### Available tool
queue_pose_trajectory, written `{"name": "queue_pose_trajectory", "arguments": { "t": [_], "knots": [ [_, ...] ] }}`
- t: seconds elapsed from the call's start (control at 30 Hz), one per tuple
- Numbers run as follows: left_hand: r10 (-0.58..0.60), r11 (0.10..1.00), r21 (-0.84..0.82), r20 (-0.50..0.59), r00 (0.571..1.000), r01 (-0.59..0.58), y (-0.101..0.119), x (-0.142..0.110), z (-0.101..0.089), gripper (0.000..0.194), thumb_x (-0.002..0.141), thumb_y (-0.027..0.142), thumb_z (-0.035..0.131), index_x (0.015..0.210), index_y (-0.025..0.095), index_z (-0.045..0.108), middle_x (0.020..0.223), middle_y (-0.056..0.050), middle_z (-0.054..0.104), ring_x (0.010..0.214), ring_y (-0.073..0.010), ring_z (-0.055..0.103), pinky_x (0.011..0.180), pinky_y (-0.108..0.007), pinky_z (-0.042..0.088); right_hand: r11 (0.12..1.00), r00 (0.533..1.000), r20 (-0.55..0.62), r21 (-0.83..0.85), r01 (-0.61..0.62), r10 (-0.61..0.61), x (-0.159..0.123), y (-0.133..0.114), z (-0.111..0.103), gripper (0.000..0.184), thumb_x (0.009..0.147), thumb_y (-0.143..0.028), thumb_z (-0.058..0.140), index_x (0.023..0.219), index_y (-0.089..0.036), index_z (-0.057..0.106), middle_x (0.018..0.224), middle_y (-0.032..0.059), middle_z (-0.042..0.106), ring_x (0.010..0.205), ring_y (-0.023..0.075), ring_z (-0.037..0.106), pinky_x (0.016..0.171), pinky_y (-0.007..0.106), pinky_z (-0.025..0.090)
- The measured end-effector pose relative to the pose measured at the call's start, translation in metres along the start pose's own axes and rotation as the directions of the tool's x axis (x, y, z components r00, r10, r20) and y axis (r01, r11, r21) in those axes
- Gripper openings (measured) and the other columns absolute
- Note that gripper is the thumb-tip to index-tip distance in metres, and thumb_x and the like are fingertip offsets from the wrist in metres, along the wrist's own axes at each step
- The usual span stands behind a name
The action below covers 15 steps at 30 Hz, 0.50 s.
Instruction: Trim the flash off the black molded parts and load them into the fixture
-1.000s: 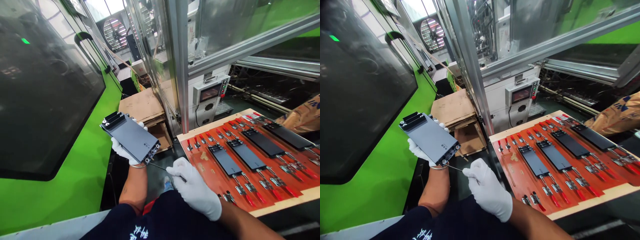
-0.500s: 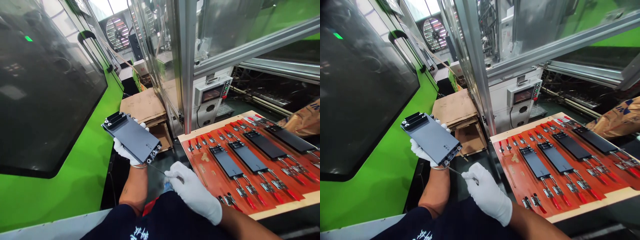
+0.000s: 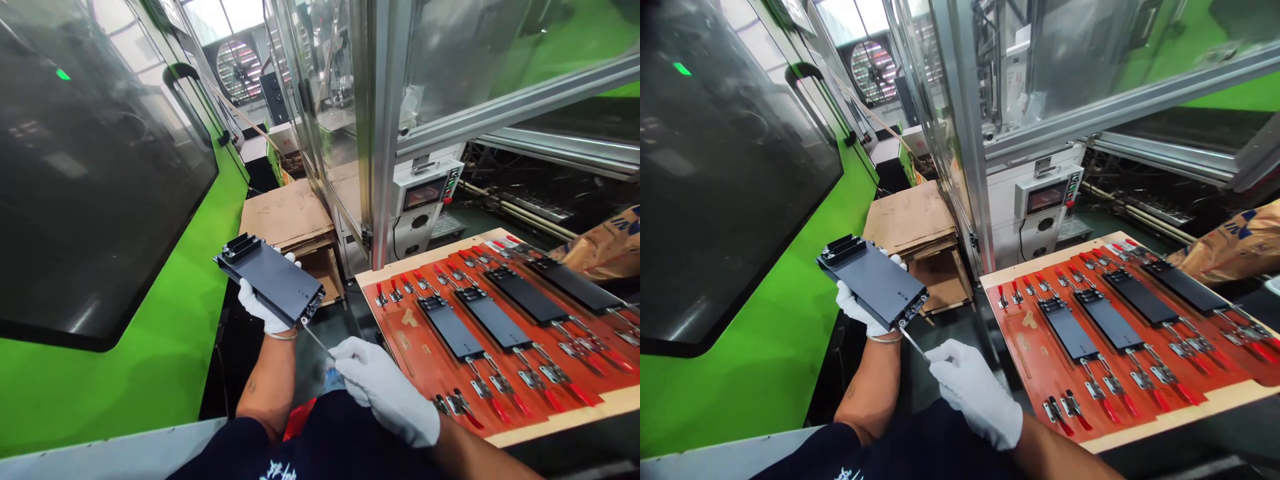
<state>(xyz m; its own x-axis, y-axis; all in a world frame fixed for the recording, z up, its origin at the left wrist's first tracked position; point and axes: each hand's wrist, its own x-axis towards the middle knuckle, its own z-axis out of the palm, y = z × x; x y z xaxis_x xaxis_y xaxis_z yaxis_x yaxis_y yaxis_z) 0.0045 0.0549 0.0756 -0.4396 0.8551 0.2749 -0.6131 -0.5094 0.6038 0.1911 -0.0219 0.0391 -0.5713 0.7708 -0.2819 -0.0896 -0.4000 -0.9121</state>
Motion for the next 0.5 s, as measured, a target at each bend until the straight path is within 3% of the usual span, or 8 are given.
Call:
{"name": "queue_pose_trajectory", "arguments": {
  "t": [0.07,0.2,0.27,0.4,0.5],
  "knots": [
    [-0.078,0.997,-0.02,-0.027,0.997,0.078,-0.002,-0.002,-0.008,0.06,0.078,0.059,0.062,0.125,0.023,0.066,0.116,-0.008,0.074,0.1,-0.0273,0.071,0.092,-0.043,0.054,0.999,0.999,-0.037,-0.034,0.011,-0.012,-0.002,-0.001,-0.006,0.015,0.072,-0.033,0.059,0.079,-0.02,0.058,0.057,-0.0071,0.044,0.048,0.0105,0.039,0.047,0.024,0.033],
    [-0.344,0.935,-0.098,-0.027,0.939,0.34,-0.009,-0.009,-0.032,0.069,0.077,0.072,0.062,0.12,0.019,0.068,0.113,-0.012,0.075,0.103,-0.0308,0.07,0.094,-0.05,0.054,0.95,0.952,-0.156,-0.213,0.23,-0.265,-0.002,-0.008,-0.019,0.017,0.077,-0.035,0.057,0.07,-0.02,0.061,0.073,-0.0003,0.056,0.066,0.0144,0.054,0.061,0.027,0.046],
    [-0.492,0.86,-0.128,0.044,0.87,0.493,-0.016,-0.015,-0.047,0.081,0.073,0.081,0.06,0.122,0.017,0.066,0.109,-0.013,0.075,0.1,-0.0305,0.071,0.09,-0.048,0.056,0.92,0.929,-0.165,-0.275,0.278,-0.33,0.002,-0.011,-0.022,0.019,0.081,-0.035,0.055,0.072,-0.02,0.064,0.076,0.0005,0.059,0.07,0.0154,0.056,0.065,0.028,0.049],
    [-0.714,0.672,-0.114,0.164,0.681,0.732,-0.033,-0.029,-0.074,0.09,0.061,0.083,0.07,0.119,0.014,0.066,0.103,-0.011,0.075,0.083,-0.0234,0.072,0.075,-0.035,0.058,0.851,0.888,-0.142,-0.386,0.357,-0.437,0.011,-0.013,-0.024,0.02,0.088,-0.031,0.053,0.077,-0.021,0.065,0.079,0.0014,0.06,0.073,0.0159,0.058,0.067,0.028,0.051],
    [-0.817,0.559,-0.084,0.118,0.565,0.825,-0.045,-0.039,-0.087,0.093,0.043,0.081,0.081,0.101,0.009,0.069,0.086,-0.009,0.074,0.068,-0.0207,0.069,0.064,-0.031,0.057,0.743,0.85,-0.026,-0.501,0.444,-0.525,0.017,-0.008,-0.024,0.019,0.091,-0.022,0.049,0.076,-0.021,0.061,0.077,0.0005,0.057,0.071,0.0149,0.057,0.069,0.029,0.051]
  ]
}}
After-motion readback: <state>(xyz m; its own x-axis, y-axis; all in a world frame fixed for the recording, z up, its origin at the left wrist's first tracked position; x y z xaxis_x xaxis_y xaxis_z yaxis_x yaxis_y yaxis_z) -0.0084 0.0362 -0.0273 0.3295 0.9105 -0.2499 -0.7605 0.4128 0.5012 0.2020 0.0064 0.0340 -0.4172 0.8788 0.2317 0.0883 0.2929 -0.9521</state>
